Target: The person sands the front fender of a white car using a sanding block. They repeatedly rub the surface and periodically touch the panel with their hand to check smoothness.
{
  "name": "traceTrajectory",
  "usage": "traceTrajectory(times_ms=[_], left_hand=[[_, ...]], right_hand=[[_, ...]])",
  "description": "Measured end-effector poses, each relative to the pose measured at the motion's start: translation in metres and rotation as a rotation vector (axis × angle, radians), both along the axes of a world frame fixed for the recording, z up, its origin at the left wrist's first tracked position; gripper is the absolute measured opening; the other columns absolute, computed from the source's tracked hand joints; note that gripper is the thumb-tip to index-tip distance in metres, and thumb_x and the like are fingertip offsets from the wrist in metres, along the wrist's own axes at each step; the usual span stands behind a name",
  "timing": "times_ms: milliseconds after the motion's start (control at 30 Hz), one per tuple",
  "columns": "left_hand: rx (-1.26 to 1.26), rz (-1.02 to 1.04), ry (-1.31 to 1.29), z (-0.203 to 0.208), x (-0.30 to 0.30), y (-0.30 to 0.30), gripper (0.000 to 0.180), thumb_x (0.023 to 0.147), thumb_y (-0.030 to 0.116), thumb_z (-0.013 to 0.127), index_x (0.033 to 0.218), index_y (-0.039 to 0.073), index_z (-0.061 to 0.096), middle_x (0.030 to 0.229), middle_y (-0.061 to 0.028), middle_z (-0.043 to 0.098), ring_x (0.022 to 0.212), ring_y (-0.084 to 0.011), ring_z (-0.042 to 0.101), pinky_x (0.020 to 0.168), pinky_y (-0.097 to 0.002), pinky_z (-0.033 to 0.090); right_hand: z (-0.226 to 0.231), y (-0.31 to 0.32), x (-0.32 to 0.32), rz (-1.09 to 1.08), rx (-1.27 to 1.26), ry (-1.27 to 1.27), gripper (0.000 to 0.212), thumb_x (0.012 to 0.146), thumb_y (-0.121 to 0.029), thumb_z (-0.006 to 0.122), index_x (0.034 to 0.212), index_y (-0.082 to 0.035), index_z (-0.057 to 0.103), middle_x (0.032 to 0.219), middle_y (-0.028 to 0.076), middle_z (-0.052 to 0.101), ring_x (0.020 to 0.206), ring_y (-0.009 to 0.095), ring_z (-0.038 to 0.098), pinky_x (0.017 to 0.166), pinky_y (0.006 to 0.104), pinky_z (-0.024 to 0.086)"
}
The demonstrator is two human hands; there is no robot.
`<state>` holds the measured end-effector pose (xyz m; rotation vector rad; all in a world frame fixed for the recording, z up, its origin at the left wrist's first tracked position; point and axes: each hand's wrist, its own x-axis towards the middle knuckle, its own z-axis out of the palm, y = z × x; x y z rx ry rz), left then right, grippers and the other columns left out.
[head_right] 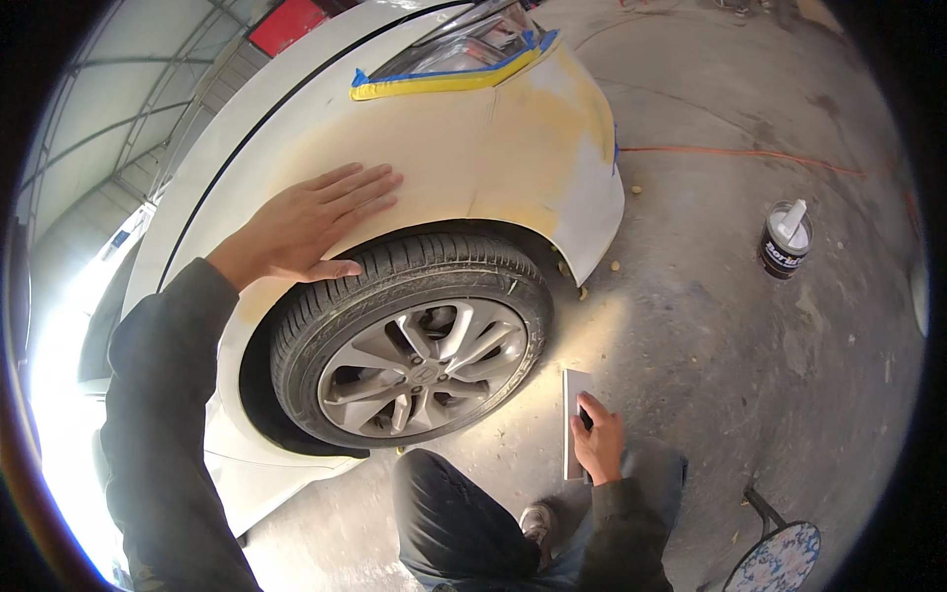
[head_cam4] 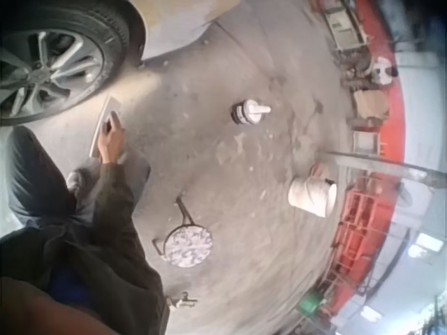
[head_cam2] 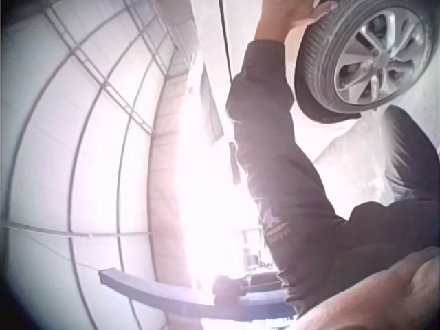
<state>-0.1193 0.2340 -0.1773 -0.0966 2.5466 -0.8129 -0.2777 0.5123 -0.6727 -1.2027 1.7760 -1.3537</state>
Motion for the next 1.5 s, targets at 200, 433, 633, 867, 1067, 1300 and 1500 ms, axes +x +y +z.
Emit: traceTrajectory(times_ms=[200, 433, 633, 867, 1067, 1300, 1500], left_hand=[[-0.034, 0.146, -0.001, 0.017, 0.049, 0.028, 0.091, 0.093, 0.049, 0.07, 0.165, 0.004, 0.034, 0.176, -0.0133, 0.026, 0.163, -0.0294, 0.024, 0.136, -0.0464, 0.021], [-0.061, 0.189, 0.06, 0.014, 0.094, 0.038, 0.087, 0.091, 0.042, 0.073, 0.163, 0.006, 0.039, 0.174, -0.0115, 0.031, 0.161, -0.032, 0.029, 0.134, -0.0489, 0.026], [-0.073, 0.058, 0.18, -0.014, 0.033, 0.017, 0.088, 0.089, 0.033, 0.073, 0.166, 0.008, 0.036, 0.176, -0.0085, 0.028, 0.162, -0.0229, 0.028, 0.135, -0.0417, 0.023], [-0.363, 0.018, 0.312, -0.041, 0.056, 0.016, 0.082, 0.09, 0.018, 0.067, 0.165, 0.009, 0.037, 0.176, -0.0076, 0.031, 0.162, -0.0218, 0.029, 0.136, -0.0389, 0.023], [-0.318, 0.401, 0.455, -0.027, 0.216, 0.082, 0.094, 0.073, 0.006, 0.079, 0.159, 0.005, 0.042, 0.172, -0.0189, 0.034, 0.16, -0.0349, 0.033, 0.133, -0.0476, 0.028], [-0.36, 0.388, 0.749, -0.038, 0.299, 0.096, 0.11, 0.059, 0.01, 0.082, 0.16, 0.008, 0.038, 0.171, -0.0224, 0.035, 0.158, -0.0427, 0.035, 0.13, -0.0563, 0.031], [-0.375, 0.371, 0.748, -0.05, 0.301, 0.09, 0.111, 0.057, 0.01, 0.081, 0.159, 0.007, 0.037, 0.17, -0.024, 0.036, 0.157, -0.0436, 0.036, 0.129, -0.0577, 0.031]], right_hand=[[-0.015, -0.006, 0.001, 0.01, -0.009, -0.106, 0.043, 0.091, -0.013, 0.075, 0.133, -0.005, 0.071, 0.138, 0.015, 0.071, 0.121, 0.033, 0.069, 0.105, 0.0439, 0.045], [-0.009, -0.011, -0.007, -0.001, -0.094, -0.076, 0.04, 0.091, -0.005, 0.072, 0.13, 0.002, 0.07, 0.131, 0.026, 0.072, 0.118, 0.042, 0.072, 0.102, 0.0424, 0.056], [-0.028, -0.029, 0.009, -0.038, -0.057, -0.239, 0.044, 0.093, -0.007, 0.072, 0.136, 0.002, 0.068, 0.133, 0.027, 0.071, 0.121, 0.037, 0.071, 0.104, 0.0399, 0.054], [0.031, -0.031, 0.052, 0.07, -0.195, -0.432, 0.046, 0.102, -0.012, 0.072, 0.146, -0.004, 0.065, 0.147, 0.018, 0.067, 0.127, 0.026, 0.066, 0.107, 0.0396, 0.051], [0.19, -0.096, 0.045, -0.071, -0.537, 0.078, 0.048, 0.101, -0.011, 0.069, 0.148, -0.006, 0.063, 0.153, 0.012, 0.063, 0.113, 0.029, 0.059, 0.099, 0.042, 0.048], [0.265, -0.215, 0.061, -0.528, -0.668, 0.256, 0.053, 0.093, -0.001, 0.069, 0.146, -0.005, 0.064, 0.153, 0.013, 0.062, 0.106, 0.031, 0.055, 0.093, 0.0424, 0.047], [0.317, -0.179, 0.167, -0.187, -0.859, 0.391, 0.053, 0.087, -0.006, 0.071, 0.14, -0.008, 0.07, 0.154, 0.007, 0.063, 0.105, 0.032, 0.06, 0.092, 0.0412, 0.05]])
